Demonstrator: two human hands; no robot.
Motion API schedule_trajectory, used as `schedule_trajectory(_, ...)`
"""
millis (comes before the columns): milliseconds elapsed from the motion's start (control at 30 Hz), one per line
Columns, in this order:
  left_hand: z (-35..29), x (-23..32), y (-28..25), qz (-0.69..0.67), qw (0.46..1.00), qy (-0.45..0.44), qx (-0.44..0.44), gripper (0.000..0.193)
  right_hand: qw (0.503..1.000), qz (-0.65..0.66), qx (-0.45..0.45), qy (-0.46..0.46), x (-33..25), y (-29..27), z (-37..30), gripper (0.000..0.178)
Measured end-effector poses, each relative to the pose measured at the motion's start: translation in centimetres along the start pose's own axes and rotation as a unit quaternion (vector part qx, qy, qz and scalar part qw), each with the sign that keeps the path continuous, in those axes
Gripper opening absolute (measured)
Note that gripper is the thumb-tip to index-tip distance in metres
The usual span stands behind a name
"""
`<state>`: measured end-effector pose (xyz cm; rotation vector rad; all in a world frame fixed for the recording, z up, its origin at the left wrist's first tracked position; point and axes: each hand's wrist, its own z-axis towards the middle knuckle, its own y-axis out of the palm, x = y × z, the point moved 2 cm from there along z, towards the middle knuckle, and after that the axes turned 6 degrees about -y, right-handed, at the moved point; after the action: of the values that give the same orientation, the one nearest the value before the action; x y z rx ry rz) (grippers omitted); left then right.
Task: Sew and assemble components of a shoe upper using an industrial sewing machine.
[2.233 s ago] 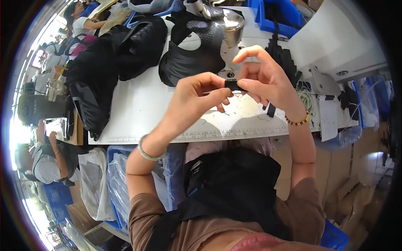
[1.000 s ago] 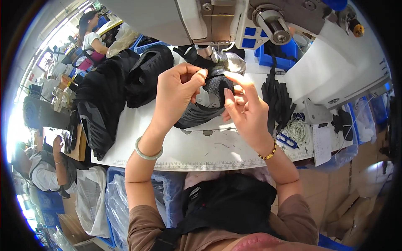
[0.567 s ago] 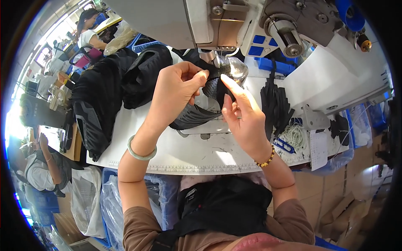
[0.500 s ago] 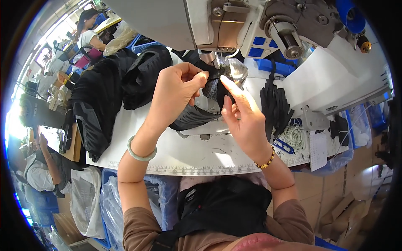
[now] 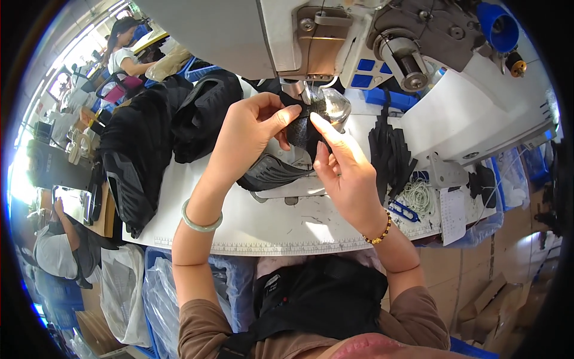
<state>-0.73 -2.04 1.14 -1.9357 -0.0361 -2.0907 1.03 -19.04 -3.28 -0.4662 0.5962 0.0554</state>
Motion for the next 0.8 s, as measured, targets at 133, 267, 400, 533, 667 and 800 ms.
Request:
schedule_trajectory(133, 0.35, -0.19, -0.31, -0.042, 0.998, -0.016, -0.042, 0.022, 1.000, 0.013, 0.003, 0.006, 0.17, 0.01, -0.06, 0.058)
schedule_trajectory(267, 0.41, -0.17, -0.44, -0.045, 0.998, -0.023, -0.047, 0.022, 1.000, 0.002, 0.015, -0.009, 0.26, 0.15, 0.04, 0.057)
schedule_trajectory(400, 0.48, -0.18, -0.51, -0.057, 0.997, -0.023, -0.054, 0.021, 0.999, -0.008, 0.030, -0.015, 0.13, 0.26, 0.11, 0.053)
schedule_trajectory(533, 0.56, -0.25, -0.50, -0.061, 0.996, -0.022, -0.056, 0.020, 0.999, -0.015, 0.028, -0.011, 0.08, 0.19, 0.09, 0.051)
schedule_trajectory(667, 0.59, -0.22, -0.50, -0.058, 0.997, -0.022, -0.056, 0.019, 0.999, -0.014, 0.032, -0.013, 0.03, 0.22, 0.09, 0.050)
schedule_trajectory(800, 0.65, -0.16, -0.44, -0.059, 0.996, -0.024, -0.056, 0.017, 0.999, -0.008, 0.032, -0.012, -0.01, 0.24, 0.09, 0.050)
